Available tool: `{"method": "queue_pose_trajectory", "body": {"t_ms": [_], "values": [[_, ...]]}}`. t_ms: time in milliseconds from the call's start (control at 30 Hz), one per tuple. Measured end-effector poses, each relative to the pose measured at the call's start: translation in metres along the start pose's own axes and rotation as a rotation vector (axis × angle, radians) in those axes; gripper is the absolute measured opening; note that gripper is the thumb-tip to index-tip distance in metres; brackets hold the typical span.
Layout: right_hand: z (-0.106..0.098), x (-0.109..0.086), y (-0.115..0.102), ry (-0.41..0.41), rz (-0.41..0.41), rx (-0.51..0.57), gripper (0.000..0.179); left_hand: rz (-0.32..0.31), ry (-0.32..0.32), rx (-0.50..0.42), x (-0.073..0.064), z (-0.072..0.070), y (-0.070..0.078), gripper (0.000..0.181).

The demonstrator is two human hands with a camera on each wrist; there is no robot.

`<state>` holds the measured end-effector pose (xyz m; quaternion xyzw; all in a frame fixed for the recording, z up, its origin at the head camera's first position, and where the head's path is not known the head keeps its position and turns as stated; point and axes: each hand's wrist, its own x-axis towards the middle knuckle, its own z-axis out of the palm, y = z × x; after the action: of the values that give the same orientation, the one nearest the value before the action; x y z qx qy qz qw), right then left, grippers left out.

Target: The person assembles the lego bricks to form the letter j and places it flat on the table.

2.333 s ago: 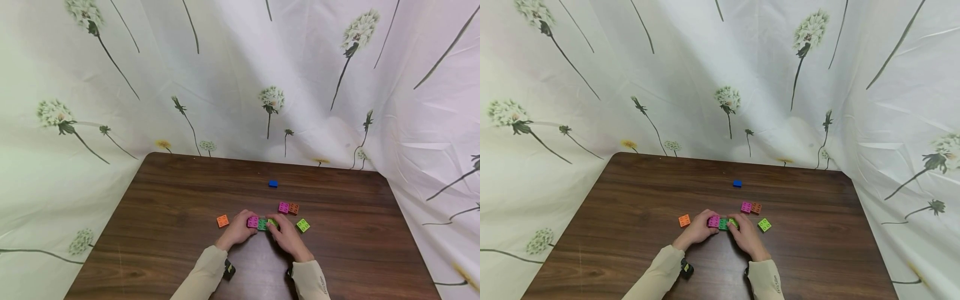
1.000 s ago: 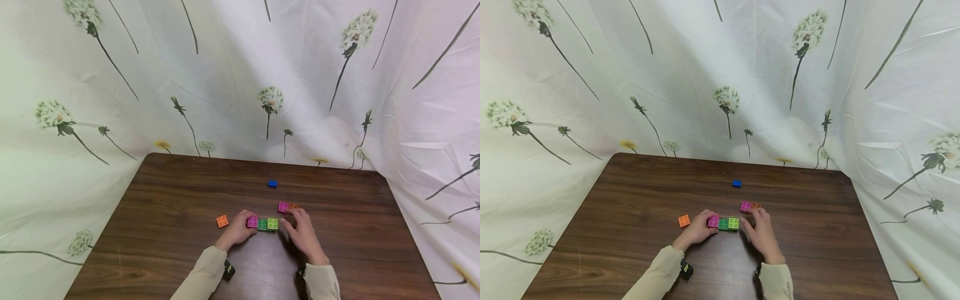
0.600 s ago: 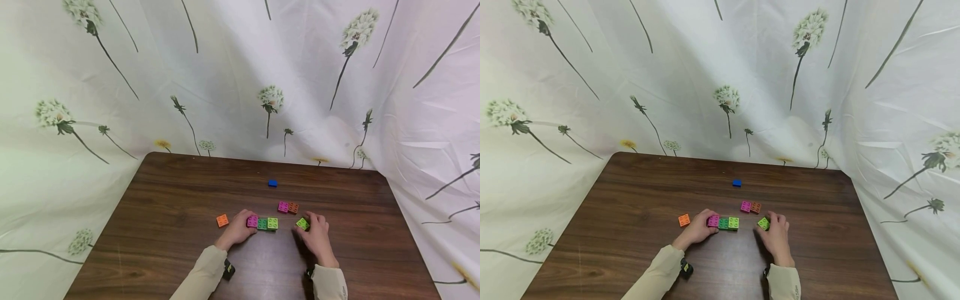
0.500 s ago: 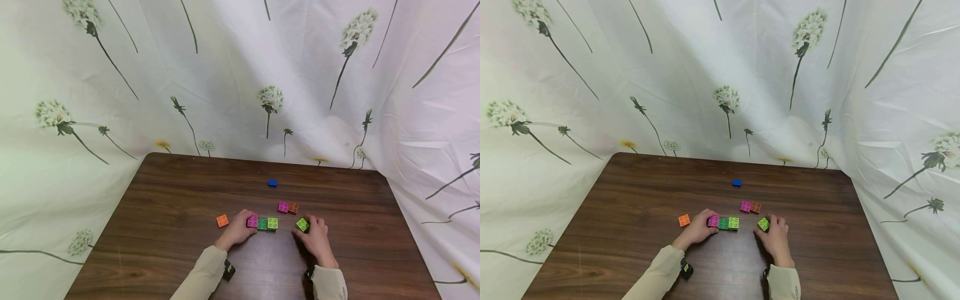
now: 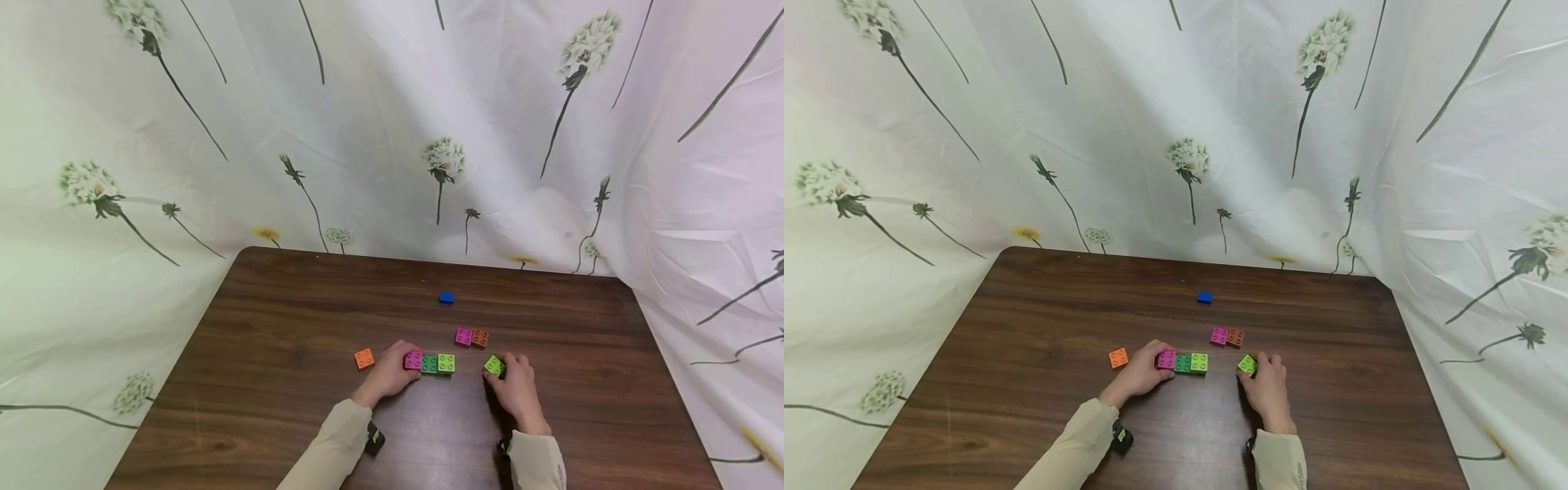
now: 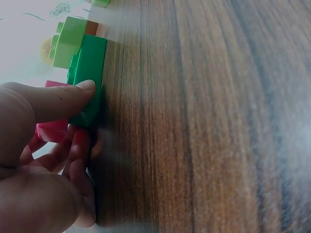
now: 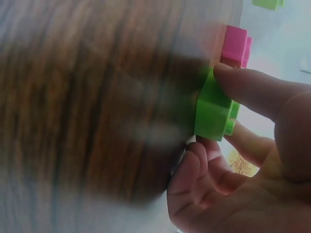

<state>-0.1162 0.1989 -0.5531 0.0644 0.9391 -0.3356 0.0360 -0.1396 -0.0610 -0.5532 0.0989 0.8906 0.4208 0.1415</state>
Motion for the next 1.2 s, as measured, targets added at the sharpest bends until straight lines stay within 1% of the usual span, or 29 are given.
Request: {"method": "queue_pose_trajectory", "body": {"t_ms": [267, 367, 500, 667, 800, 967, 1067, 1200], "values": [[0.001, 0.001, -0.001, 0.001, 0.009, -0.001, 0.043, -0.001, 0.0, 0.007, 0.001, 0.0, 0.0, 0.035], [0.002, 0.001, 0.0, 0.012, -0.005, 0.01, 0.043, 0.0, 0.001, 0.01, 0.001, 0.0, 0.0, 0.036], [0.003, 0.002, -0.001, 0.026, -0.043, 0.042, 0.04, 0.0, 0.004, 0.011, 0.001, -0.001, -0.001, 0.036], [0.009, 0.002, -0.004, -0.013, -0.064, 0.123, 0.038, 0.003, 0.002, 0.015, 0.0, -0.001, -0.001, 0.035], [0.015, 0.001, -0.011, -0.054, -0.083, 0.226, 0.038, 0.006, 0.0, 0.012, 0.0, -0.001, -0.002, 0.036], [0.02, 0.0, -0.02, -0.077, -0.156, 0.338, 0.041, 0.019, 0.0, 0.008, -0.001, -0.001, -0.002, 0.036], [0.023, 0.0, -0.024, -0.067, -0.224, 0.344, 0.043, 0.021, 0.001, 0.007, -0.001, -0.001, -0.002, 0.036], [0.027, -0.001, -0.029, -0.049, -0.324, 0.312, 0.042, 0.019, 0.0, -0.001, 0.0, 0.0, -0.002, 0.036]]}}
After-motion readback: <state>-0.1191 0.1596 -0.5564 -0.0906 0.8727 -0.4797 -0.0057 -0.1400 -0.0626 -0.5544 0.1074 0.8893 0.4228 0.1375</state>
